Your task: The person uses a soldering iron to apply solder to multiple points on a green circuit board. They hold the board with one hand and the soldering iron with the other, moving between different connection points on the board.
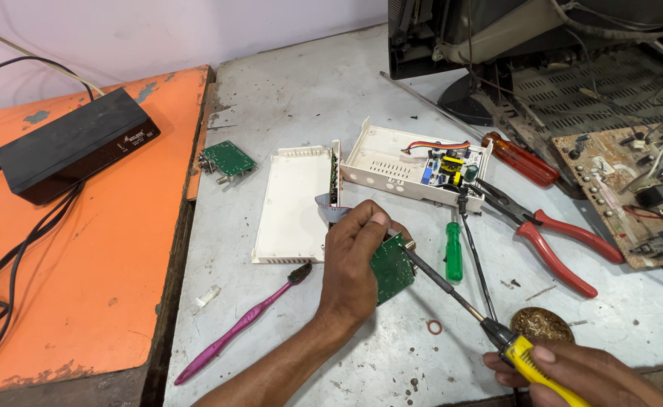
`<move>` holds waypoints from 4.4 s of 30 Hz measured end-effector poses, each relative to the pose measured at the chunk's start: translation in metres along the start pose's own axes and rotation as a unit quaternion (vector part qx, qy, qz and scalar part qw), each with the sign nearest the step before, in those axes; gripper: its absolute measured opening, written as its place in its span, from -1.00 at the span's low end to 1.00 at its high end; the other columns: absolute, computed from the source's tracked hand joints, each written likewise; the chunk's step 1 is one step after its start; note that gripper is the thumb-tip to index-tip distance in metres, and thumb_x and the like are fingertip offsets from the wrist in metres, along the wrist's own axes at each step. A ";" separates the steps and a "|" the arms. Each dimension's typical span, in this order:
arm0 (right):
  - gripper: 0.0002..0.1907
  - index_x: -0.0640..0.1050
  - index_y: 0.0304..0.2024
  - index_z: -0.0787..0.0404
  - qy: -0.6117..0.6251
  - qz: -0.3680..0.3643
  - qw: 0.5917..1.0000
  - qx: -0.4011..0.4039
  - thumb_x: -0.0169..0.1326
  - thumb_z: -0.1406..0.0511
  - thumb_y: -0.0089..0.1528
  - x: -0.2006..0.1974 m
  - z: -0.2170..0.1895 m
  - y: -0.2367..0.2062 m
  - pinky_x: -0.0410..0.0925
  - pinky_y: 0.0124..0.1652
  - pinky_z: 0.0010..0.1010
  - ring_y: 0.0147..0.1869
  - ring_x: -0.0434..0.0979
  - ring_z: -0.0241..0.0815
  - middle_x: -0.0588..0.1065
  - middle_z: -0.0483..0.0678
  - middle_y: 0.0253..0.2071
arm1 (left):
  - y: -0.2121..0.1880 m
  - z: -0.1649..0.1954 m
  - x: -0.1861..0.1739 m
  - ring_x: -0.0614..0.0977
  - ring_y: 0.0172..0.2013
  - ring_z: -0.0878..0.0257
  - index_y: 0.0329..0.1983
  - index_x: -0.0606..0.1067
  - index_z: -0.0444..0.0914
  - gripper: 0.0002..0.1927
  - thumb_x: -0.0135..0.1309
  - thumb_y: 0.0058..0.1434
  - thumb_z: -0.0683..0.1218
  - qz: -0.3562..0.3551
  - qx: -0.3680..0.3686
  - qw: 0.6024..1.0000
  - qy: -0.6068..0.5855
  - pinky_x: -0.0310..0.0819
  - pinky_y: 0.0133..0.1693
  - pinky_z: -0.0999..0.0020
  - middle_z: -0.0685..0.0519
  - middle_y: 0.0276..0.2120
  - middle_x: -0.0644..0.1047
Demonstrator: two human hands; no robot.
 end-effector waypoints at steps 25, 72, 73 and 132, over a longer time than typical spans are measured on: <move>-0.50 0.44 0.26 0.16 -0.072 0.141 0.987 0.039 0.11 0.32 0.24 -0.009 -0.039 0.004 0.47 0.18 -0.29 0.18 0.64 -0.17 0.65 -0.03 0.12 | 0.000 0.007 0.001 0.51 -0.54 0.35 -0.46 0.51 -0.29 -0.58 -0.17 0.36 0.05 -0.021 0.016 0.995 0.100 0.44 -0.45 0.38 0.00 -0.54 0.59; -0.53 0.50 0.20 -0.01 -0.242 0.197 0.950 -0.002 0.12 0.13 0.23 -0.029 -0.052 0.008 0.54 0.13 -0.31 0.15 0.66 -0.15 0.62 -0.06 0.04 | -0.001 0.007 0.007 0.54 -0.47 0.35 -0.34 0.43 -0.26 -0.61 -0.24 0.43 0.08 -0.070 0.017 0.996 0.050 0.51 -0.38 0.40 0.03 -0.47 0.54; -0.54 0.50 0.20 -0.01 -0.244 0.195 0.950 -0.002 0.09 0.12 0.25 -0.029 -0.049 0.006 0.54 0.13 -0.29 0.14 0.67 -0.14 0.62 -0.05 0.04 | -0.001 0.006 0.007 0.55 -0.47 0.34 -0.33 0.42 -0.27 -0.63 -0.24 0.42 0.07 -0.073 0.013 0.997 0.035 0.52 -0.39 0.39 0.03 -0.47 0.53; -0.61 0.51 0.12 0.08 -0.150 0.228 0.962 -0.025 0.15 0.27 0.22 -0.038 -0.066 0.015 0.56 0.05 -0.39 0.12 0.71 -0.11 0.53 0.00 0.07 | -0.002 0.003 0.024 0.62 -0.36 0.26 0.29 0.47 -0.45 -0.32 -0.34 0.31 0.07 -0.147 -0.069 0.986 -0.033 0.55 -0.25 0.40 -0.15 -0.35 0.65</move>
Point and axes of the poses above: each hand's wrist, its own y-axis towards the middle knuckle, its own x-axis out of the palm, z = x × y, the point moved 10 cm from there along y, towards the middle knuckle
